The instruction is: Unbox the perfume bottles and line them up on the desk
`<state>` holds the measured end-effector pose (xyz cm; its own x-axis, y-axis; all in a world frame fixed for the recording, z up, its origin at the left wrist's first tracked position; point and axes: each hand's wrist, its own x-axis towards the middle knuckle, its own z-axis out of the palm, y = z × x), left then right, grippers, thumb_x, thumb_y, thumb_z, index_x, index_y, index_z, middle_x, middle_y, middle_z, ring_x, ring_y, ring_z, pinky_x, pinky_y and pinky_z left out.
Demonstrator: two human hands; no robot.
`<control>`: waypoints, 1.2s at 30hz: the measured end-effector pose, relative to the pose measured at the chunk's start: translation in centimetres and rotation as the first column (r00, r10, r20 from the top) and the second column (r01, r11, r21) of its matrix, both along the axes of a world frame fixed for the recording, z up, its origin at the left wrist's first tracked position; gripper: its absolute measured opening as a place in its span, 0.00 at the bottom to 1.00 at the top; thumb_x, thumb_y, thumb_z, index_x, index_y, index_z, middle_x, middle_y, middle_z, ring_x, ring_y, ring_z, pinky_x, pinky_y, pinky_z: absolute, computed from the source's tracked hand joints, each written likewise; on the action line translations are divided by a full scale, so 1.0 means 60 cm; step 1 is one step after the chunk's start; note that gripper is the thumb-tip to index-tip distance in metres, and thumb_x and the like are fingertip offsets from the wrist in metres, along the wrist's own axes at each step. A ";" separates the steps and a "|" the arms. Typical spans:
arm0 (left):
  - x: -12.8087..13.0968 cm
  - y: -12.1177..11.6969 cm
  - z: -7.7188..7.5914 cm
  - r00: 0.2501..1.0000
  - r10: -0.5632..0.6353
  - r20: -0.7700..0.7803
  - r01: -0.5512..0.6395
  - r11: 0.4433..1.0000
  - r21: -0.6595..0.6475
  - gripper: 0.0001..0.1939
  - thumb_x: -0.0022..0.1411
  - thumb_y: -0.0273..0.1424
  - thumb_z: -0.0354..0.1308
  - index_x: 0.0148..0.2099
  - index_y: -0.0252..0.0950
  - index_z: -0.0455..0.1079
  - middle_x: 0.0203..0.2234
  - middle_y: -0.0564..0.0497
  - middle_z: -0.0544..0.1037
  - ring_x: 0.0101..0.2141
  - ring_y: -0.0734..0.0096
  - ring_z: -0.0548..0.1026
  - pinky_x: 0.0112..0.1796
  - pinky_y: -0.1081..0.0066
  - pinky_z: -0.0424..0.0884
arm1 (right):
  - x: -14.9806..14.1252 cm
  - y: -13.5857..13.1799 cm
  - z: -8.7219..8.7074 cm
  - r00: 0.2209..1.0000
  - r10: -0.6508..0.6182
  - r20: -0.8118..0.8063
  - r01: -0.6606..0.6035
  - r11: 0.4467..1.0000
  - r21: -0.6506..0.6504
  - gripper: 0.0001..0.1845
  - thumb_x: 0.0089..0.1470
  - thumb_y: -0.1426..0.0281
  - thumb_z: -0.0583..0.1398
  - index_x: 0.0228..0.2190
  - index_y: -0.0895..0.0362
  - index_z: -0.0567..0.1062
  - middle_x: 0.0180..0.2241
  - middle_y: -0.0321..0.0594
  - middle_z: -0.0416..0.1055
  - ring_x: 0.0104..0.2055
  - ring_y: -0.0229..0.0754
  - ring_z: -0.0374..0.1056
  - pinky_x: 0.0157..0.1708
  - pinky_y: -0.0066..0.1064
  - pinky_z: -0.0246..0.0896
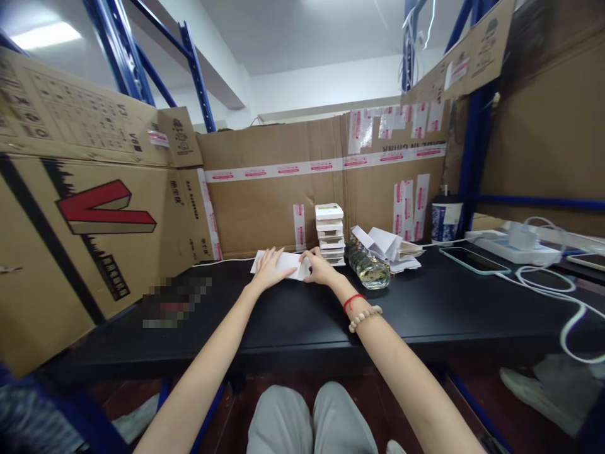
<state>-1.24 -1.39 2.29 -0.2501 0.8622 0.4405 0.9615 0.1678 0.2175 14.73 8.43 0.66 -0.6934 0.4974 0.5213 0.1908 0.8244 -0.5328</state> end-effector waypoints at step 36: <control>-0.008 0.006 0.003 0.995 -0.047 -0.087 0.057 0.993 0.107 0.33 0.55 0.46 0.52 0.60 0.38 0.56 0.58 0.45 0.59 0.60 0.54 0.52 0.56 0.55 0.48 | -0.018 -0.016 0.011 0.995 -0.075 -0.068 0.049 0.946 -0.319 0.09 0.41 0.75 0.62 0.18 0.58 0.65 0.18 0.29 0.67 0.17 0.30 0.66 0.19 0.19 0.57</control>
